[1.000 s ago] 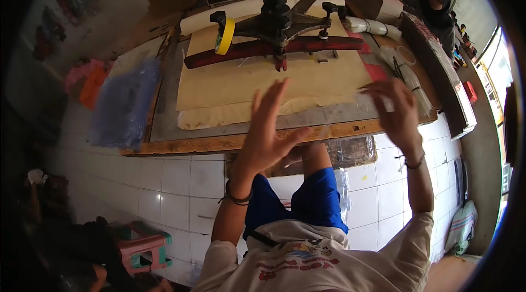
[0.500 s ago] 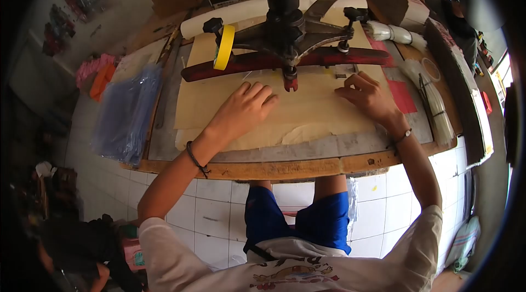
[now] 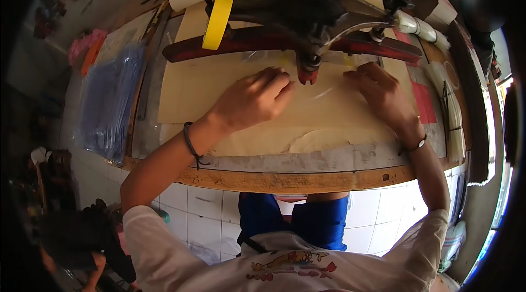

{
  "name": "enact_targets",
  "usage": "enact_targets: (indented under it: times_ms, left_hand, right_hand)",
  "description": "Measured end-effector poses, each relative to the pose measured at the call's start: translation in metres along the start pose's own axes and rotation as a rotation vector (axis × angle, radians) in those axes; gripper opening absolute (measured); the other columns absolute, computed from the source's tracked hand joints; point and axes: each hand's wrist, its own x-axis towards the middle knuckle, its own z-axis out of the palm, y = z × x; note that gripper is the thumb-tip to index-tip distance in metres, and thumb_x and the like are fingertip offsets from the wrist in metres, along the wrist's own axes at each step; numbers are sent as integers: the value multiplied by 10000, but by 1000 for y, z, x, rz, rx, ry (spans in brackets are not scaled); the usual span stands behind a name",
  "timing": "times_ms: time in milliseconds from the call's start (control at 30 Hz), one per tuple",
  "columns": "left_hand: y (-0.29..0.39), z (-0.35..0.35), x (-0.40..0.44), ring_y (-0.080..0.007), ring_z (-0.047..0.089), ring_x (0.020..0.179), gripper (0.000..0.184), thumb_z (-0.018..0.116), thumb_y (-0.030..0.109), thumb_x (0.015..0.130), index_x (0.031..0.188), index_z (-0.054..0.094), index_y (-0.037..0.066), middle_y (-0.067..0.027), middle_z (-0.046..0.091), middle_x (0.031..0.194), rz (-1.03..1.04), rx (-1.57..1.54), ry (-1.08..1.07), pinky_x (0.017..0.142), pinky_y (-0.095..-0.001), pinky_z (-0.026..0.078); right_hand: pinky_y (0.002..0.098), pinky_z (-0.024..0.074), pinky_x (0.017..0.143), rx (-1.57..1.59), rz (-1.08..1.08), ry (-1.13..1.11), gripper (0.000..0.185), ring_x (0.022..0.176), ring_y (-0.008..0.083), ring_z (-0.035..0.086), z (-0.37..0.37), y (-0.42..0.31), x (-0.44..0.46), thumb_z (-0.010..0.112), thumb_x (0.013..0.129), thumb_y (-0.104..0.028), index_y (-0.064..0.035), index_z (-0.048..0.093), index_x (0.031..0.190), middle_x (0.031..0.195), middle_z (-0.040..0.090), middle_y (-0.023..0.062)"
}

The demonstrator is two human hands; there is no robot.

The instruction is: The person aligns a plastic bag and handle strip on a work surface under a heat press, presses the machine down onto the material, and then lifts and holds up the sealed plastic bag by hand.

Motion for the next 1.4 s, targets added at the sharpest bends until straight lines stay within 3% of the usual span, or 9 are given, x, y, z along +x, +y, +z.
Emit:
enact_targets:
  times_ms: [67, 167, 533, 867, 1400]
  left_hand:
    - [3, -5, 0, -229, 711, 904, 198, 733, 5, 779, 977, 738, -2, -88, 671, 987, -76, -62, -18, 763, -312, 624]
    - [2, 1, 1, -237, 714, 889, 186, 730, 0, 786, 972, 736, -5, -93, 668, 971, -32, -23, 48, 734, -321, 627]
    - [-5, 6, -7, -222, 731, 861, 250, 710, 8, 810, 1055, 755, 29, -72, 680, 957, -190, -105, -80, 745, -318, 638]
    - [-5, 10, -3, -226, 728, 816, 160, 720, 14, 810, 966, 748, 36, -68, 672, 904, -247, -82, -97, 694, -322, 633]
    - [-10, 15, -5, -224, 727, 807, 196, 737, 36, 812, 1005, 768, 56, -68, 688, 913, -248, -81, -80, 684, -312, 629]
  right_hand:
    - [360, 606, 729, 32, -13, 5, 274, 876, 246, 699, 2, -2, -1, 678, 832, -9, -87, 714, 1092, 1017, 636, 71]
    - [349, 607, 737, 26, -61, 37, 262, 889, 233, 700, 2, -3, -1, 704, 811, 3, -79, 722, 1059, 1026, 645, 67]
    - [343, 613, 736, -1, -49, 88, 259, 873, 221, 717, 7, -6, -2, 770, 764, -9, -59, 739, 1017, 1017, 655, 58]
    - [356, 614, 703, 30, -7, 97, 201, 843, 238, 722, 10, -9, 1, 772, 832, -32, -81, 750, 1025, 1025, 675, 36]
    - [340, 623, 722, -11, 48, 90, 196, 840, 241, 736, 10, -10, 3, 795, 826, -47, -72, 759, 1017, 985, 725, 46]
